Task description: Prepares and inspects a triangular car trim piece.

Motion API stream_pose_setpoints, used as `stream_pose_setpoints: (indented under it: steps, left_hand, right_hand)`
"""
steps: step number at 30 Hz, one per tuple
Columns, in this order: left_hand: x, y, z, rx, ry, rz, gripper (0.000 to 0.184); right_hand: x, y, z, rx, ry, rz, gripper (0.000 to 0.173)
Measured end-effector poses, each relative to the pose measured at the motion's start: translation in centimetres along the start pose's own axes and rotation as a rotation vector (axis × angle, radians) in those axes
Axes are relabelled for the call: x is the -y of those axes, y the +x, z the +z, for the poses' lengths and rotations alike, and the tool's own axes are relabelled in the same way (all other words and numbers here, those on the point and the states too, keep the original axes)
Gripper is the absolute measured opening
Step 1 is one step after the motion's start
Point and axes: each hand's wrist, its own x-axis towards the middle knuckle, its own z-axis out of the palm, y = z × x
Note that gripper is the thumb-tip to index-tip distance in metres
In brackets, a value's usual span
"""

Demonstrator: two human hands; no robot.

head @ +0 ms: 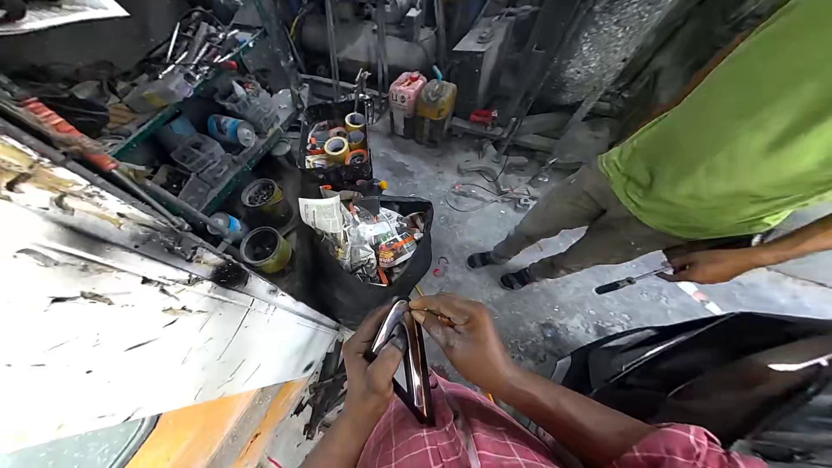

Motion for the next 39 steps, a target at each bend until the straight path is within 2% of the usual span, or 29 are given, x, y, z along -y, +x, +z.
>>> stream_pose_setpoints:
  steps: [19, 26, 29, 31, 35, 39]
  left_hand:
    - [1.4, 2.7, 2.5, -0.063, -0.006, -0.022, 0.042]
    - [3.4, 6.0, 4.4, -0.191, -0.083, -0.048, 0.045]
    - [4.2, 9.0, 4.1, -0.255, -0.137, -0.061, 0.046]
    - [5.0, 11.5, 3.4, -0.238, -0.141, -0.046, 0.048]
    - [5.9, 17.1, 2.2, -0.187, -0.077, -0.008, 0.047]
    - [5.7, 22.8, 1.0, -0.14, -0.083, 0.022, 0.05]
  right_hand:
    - [-2.9, 5.3, -3.8, 0.208, -0.129, -0.28, 0.011]
    - [-5.1, 9.4, -5.0, 0.235, -0.131, -0.282, 0.011]
    - [-5.7, 13.0, -5.2, 0.223, -0.022, -0.256, 0.01]
    - [-6.2, 15.9, -4.9, 0.24, -0.015, -0.229, 0.013]
    - [-6.8, 21.8, -4.4, 0.278, -0.216, -0.335, 0.023]
    - [-6.2, 27.3, -4.4, 0.253, -0.421, -0.513, 0.018]
